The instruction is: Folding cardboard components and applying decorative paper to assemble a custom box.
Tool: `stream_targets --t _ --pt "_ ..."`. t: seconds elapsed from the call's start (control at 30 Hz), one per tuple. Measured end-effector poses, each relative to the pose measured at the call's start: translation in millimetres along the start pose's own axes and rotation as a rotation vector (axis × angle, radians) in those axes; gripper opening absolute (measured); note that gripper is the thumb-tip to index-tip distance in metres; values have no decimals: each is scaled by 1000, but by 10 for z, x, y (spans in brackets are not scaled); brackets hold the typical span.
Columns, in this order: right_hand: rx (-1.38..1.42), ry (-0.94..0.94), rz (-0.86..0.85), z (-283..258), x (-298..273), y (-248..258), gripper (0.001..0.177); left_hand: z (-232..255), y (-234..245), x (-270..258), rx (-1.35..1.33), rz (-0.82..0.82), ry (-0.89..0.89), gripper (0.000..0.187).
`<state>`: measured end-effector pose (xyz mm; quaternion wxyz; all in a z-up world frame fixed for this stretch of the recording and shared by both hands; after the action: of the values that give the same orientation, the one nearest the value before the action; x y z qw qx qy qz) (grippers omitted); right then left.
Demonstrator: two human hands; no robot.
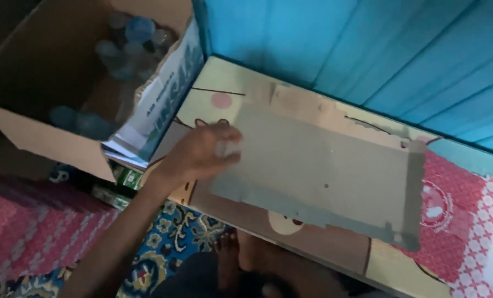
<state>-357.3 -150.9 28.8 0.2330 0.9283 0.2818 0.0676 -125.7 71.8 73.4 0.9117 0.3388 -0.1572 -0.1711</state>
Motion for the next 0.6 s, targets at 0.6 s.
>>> stream_targets --t 0.6 --pt "-619 -260 -10 652 1302 403 40 -318 -452 -285 180 -400 14 36"
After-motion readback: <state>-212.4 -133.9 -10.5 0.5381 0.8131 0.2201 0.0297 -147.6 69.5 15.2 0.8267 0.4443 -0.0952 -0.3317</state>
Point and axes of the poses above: each hand's wrist, its own x-axis towards the middle knuckle, its own y-axis out of the back of the hand, z = x × y, the point moved 7 cm from there along x, towards the middle knuckle, and after that the axes turned 1 degree about -z, right-handed, at the moved point
